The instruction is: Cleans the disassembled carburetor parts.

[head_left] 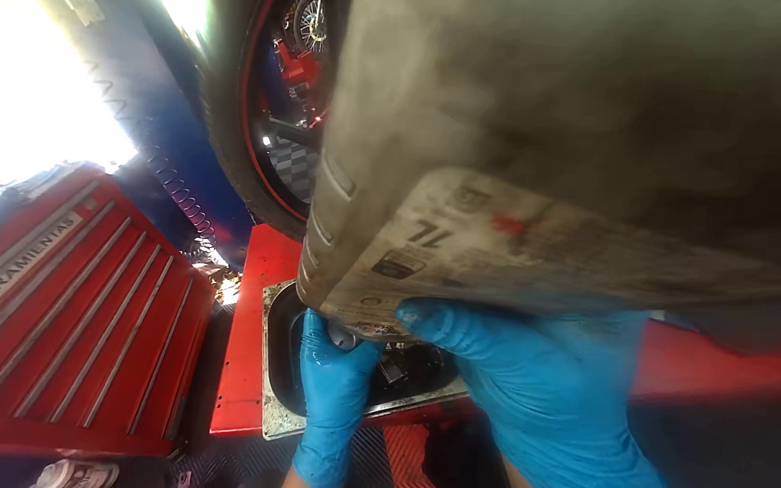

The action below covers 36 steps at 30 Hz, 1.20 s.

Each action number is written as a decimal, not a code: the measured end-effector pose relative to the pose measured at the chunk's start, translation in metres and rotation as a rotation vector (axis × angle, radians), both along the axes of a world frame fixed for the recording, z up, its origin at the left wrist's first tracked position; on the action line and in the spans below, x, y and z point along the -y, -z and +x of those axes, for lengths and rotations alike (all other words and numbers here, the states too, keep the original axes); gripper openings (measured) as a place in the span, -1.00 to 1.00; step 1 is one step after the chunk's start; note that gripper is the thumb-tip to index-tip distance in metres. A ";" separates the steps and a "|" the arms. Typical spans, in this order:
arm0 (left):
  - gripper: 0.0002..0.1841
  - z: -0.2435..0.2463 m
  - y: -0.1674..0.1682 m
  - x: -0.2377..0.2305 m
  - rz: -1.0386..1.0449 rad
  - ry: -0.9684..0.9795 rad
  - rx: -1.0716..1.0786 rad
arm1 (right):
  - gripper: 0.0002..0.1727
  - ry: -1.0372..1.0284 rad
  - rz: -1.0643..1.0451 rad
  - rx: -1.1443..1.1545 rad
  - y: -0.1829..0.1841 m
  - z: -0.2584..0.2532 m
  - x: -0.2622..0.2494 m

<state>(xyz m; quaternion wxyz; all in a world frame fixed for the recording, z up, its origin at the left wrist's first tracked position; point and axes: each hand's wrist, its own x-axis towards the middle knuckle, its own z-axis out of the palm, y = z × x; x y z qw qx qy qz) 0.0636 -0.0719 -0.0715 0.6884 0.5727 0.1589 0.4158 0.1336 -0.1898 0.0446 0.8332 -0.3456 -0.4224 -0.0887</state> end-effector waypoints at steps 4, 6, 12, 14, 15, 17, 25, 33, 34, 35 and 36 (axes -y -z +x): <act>-0.34 0.000 0.005 0.001 0.162 -0.059 -0.031 | -0.29 -0.020 -0.031 0.006 0.000 -0.003 -0.001; -0.35 0.000 0.008 -0.001 0.249 -0.086 -0.066 | -0.25 0.011 -0.044 -0.005 0.000 -0.003 -0.002; -0.41 -0.003 0.013 -0.005 0.404 -0.176 -0.179 | -0.22 0.007 -0.033 -0.012 0.000 -0.006 -0.003; -0.44 -0.004 0.013 -0.006 0.466 -0.206 -0.207 | -0.23 0.012 -0.056 0.004 -0.002 -0.006 -0.001; -0.42 -0.004 0.013 -0.007 0.498 -0.226 -0.240 | -0.23 0.023 -0.062 0.016 -0.003 -0.005 0.001; -0.31 -0.004 0.012 -0.009 0.544 -0.261 -0.310 | -0.21 0.082 -0.072 0.029 -0.004 -0.003 0.002; 0.00 -0.007 0.009 -0.015 0.435 -0.203 -0.333 | -0.11 0.320 0.048 -0.042 -0.002 0.005 0.007; -0.09 -0.009 0.007 -0.017 0.748 -0.162 -0.446 | -0.15 0.256 0.093 -0.037 -0.006 0.015 0.014; -0.13 -0.010 0.008 -0.019 0.836 -0.142 -0.430 | -0.14 0.253 0.073 -0.033 -0.006 0.015 0.016; -0.17 -0.010 0.008 -0.022 0.935 -0.126 -0.392 | -0.14 0.229 0.059 -0.030 -0.007 0.016 0.018; -0.23 -0.011 0.009 -0.025 1.032 -0.117 -0.348 | -0.15 0.198 0.046 -0.026 -0.008 0.016 0.019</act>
